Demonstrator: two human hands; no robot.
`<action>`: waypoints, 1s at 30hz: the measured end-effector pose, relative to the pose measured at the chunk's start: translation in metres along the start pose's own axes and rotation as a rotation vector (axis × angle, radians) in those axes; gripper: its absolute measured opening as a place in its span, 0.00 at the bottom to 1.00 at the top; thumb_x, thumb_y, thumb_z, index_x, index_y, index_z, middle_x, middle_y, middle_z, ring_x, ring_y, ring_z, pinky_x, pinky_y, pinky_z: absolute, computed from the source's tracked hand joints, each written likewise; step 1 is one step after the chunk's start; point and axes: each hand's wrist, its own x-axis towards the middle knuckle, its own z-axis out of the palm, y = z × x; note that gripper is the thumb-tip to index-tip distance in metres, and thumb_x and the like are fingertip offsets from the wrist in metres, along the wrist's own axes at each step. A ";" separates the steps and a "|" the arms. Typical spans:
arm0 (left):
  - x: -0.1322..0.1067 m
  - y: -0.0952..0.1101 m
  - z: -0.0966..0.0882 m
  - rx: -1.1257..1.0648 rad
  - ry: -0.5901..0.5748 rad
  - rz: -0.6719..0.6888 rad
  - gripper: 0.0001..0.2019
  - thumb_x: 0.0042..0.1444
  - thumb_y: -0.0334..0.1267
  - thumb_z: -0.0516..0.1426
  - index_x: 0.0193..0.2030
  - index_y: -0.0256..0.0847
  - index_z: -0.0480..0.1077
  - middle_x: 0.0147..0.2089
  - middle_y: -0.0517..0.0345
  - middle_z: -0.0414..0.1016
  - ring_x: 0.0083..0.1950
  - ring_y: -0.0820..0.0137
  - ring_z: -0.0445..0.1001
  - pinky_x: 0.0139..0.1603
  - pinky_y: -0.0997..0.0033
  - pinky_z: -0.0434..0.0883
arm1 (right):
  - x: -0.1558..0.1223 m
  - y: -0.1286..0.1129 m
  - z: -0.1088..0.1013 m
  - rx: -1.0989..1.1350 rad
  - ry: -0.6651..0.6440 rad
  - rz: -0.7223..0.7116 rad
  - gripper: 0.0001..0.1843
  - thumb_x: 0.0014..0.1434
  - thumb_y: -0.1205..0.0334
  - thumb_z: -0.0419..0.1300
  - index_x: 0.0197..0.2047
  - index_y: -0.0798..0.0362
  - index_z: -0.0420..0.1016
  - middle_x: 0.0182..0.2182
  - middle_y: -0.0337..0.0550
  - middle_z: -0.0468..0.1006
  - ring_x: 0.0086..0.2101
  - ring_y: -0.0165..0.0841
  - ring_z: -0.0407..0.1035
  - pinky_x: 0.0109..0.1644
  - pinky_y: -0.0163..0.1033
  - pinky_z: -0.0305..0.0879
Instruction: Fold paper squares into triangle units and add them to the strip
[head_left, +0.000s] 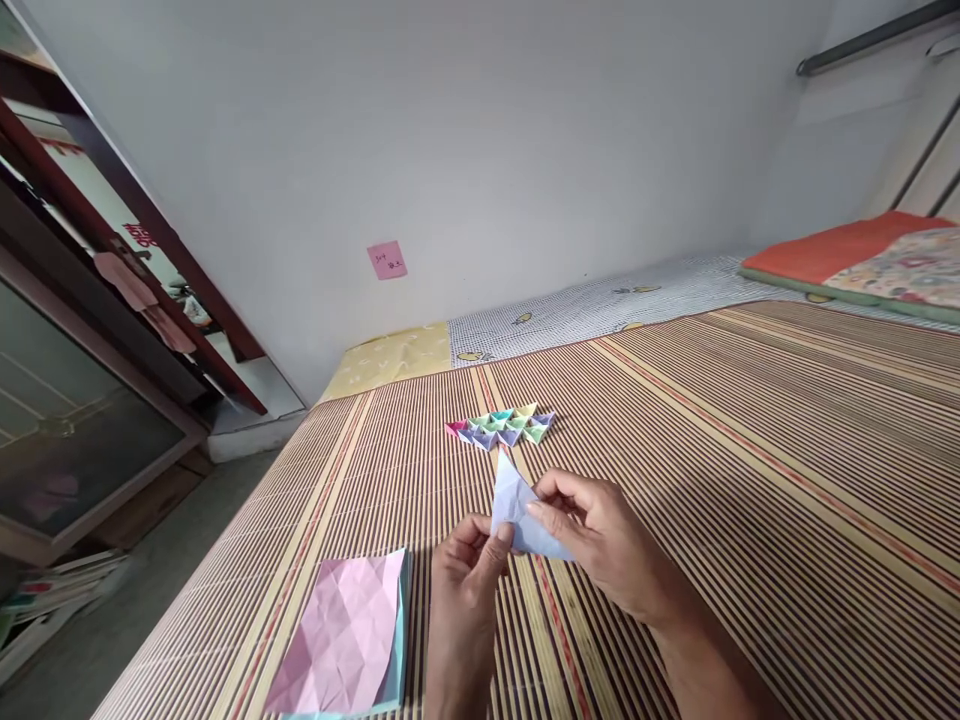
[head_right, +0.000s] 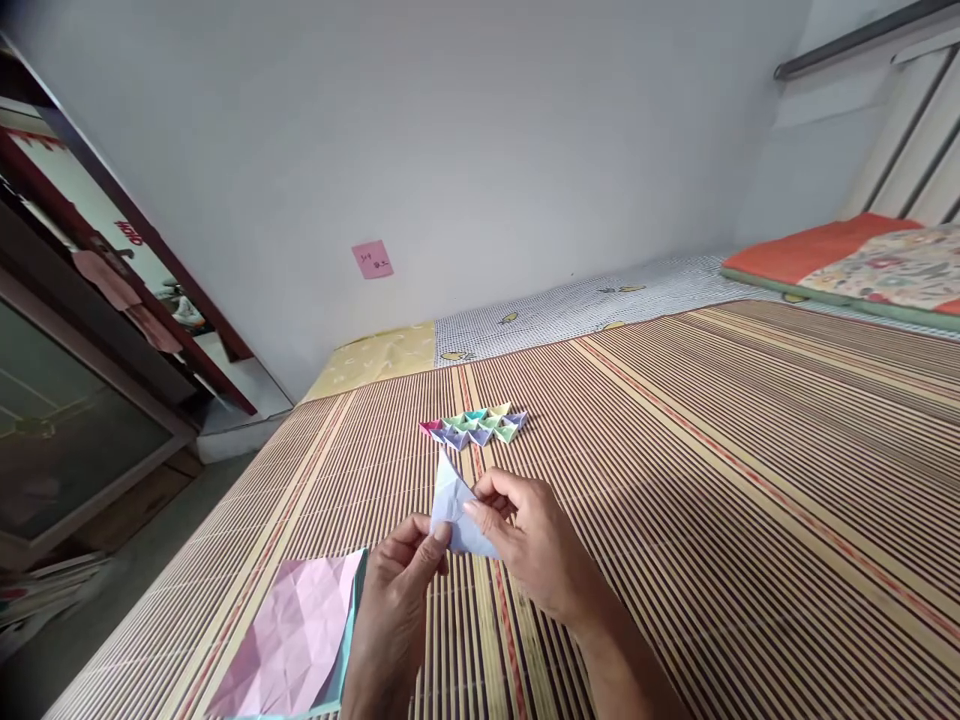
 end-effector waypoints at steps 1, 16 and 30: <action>0.000 0.001 0.000 0.035 -0.056 -0.024 0.15 0.53 0.45 0.70 0.27 0.36 0.76 0.25 0.59 0.74 0.28 0.76 0.65 0.31 0.77 0.64 | 0.000 0.000 -0.003 -0.011 0.007 -0.001 0.12 0.68 0.60 0.58 0.31 0.52 0.70 0.25 0.35 0.68 0.27 0.29 0.62 0.29 0.34 0.58; -0.003 -0.004 0.013 -0.001 -0.201 -0.161 0.15 0.51 0.46 0.71 0.35 0.35 0.79 0.35 0.51 0.82 0.36 0.65 0.79 0.41 0.65 0.79 | -0.003 -0.008 -0.008 -0.272 -0.052 0.060 0.14 0.57 0.74 0.64 0.25 0.52 0.66 0.27 0.34 0.68 0.30 0.30 0.64 0.33 0.37 0.56; 0.005 -0.005 -0.005 -0.023 -0.240 -0.143 0.13 0.58 0.44 0.67 0.35 0.35 0.77 0.22 0.58 0.75 0.19 0.80 0.63 0.21 0.82 0.57 | -0.003 0.001 -0.033 -0.015 0.244 -0.004 0.13 0.68 0.52 0.61 0.39 0.52 0.80 0.30 0.40 0.78 0.31 0.33 0.71 0.35 0.38 0.68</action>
